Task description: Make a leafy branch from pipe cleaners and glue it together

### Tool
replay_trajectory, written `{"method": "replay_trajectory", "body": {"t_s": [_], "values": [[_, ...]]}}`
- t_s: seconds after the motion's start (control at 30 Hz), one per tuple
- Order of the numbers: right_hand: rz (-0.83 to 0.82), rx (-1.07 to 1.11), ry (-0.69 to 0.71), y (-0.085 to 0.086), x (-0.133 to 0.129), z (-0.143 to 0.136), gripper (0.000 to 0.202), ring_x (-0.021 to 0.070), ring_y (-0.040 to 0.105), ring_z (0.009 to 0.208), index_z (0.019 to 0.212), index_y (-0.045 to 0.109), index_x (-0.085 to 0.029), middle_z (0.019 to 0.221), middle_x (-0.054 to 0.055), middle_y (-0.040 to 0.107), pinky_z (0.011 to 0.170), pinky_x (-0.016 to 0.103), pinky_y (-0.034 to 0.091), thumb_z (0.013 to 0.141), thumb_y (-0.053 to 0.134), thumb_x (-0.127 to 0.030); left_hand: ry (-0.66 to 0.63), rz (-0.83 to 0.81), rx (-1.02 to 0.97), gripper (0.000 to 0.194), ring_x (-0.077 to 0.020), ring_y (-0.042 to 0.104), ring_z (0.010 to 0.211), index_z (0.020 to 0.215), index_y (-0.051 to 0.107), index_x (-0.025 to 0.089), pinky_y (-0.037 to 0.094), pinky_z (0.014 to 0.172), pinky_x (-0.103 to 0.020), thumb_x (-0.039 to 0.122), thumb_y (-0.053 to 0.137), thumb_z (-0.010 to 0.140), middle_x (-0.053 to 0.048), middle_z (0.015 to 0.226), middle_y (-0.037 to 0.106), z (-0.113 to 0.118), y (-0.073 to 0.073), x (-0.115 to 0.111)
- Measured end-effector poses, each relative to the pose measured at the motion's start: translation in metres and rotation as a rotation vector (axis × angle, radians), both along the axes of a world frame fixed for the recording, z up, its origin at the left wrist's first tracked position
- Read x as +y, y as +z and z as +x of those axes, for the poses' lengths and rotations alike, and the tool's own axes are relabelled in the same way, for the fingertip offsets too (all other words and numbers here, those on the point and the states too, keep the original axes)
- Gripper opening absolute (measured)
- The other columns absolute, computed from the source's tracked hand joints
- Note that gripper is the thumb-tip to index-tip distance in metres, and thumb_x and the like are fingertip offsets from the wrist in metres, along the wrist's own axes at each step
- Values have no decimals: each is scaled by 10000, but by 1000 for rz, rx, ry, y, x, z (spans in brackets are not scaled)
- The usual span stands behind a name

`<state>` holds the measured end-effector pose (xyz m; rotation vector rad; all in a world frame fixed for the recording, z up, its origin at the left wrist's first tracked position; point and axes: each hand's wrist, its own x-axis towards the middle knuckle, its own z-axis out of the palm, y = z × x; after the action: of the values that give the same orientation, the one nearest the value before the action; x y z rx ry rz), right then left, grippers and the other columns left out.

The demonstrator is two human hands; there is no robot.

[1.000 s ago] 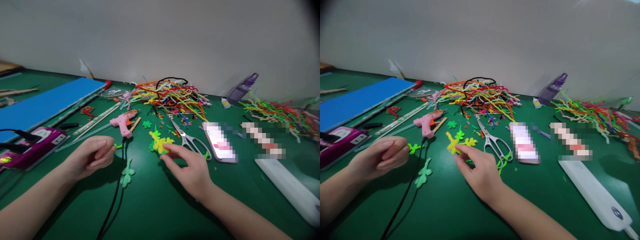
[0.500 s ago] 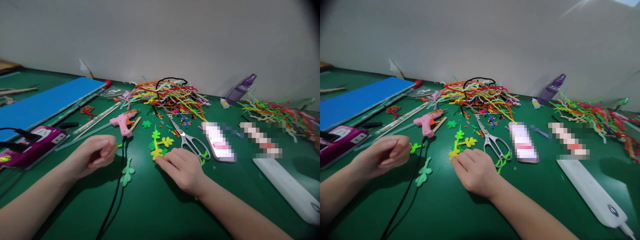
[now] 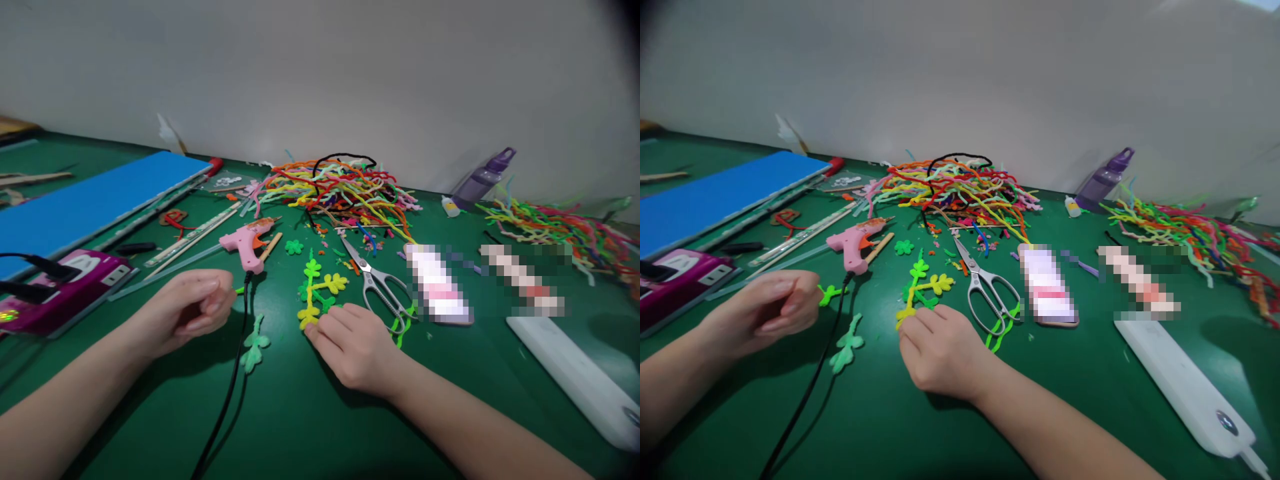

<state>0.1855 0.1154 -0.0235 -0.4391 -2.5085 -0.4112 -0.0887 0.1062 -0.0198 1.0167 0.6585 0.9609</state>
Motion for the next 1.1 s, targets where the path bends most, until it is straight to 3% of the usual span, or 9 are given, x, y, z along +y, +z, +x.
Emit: {"method": "replay_trajectory", "body": {"t_s": [0.53, 0.9, 1.1], "values": [[-30, -36, -40, -2, -3, 0, 225, 123, 375, 547, 624, 557, -160, 611, -12, 485, 522, 318, 189, 844, 540, -113, -6, -8, -7, 323, -38, 207, 343, 628, 558, 173, 162, 356, -171, 380, 521, 874, 70, 443, 345, 0, -1, 1], [-64, -28, -39, 2, -3, -1, 147, 113, 436, 544, 752, 637, -143, 621, -15, 530, 507, 308, 204, 864, 544, -132, -16, -21, 0, 321, -39, 214, 341, 628, 551, 173, 159, 355, -169, 375, 519, 876, 70, 437, 343, -2, -3, 1], [-98, -53, -43, 0, -3, 2, 169, 118, 427, 556, 707, 604, -159, 614, -15, 506, 520, 305, 215, 859, 536, -129, -17, -20, -10, 307, -38, 210, 341, 632, 562, 174, 161, 352, -169, 368, 532, 868, 70, 443, 348, -2, -3, 0]]}}
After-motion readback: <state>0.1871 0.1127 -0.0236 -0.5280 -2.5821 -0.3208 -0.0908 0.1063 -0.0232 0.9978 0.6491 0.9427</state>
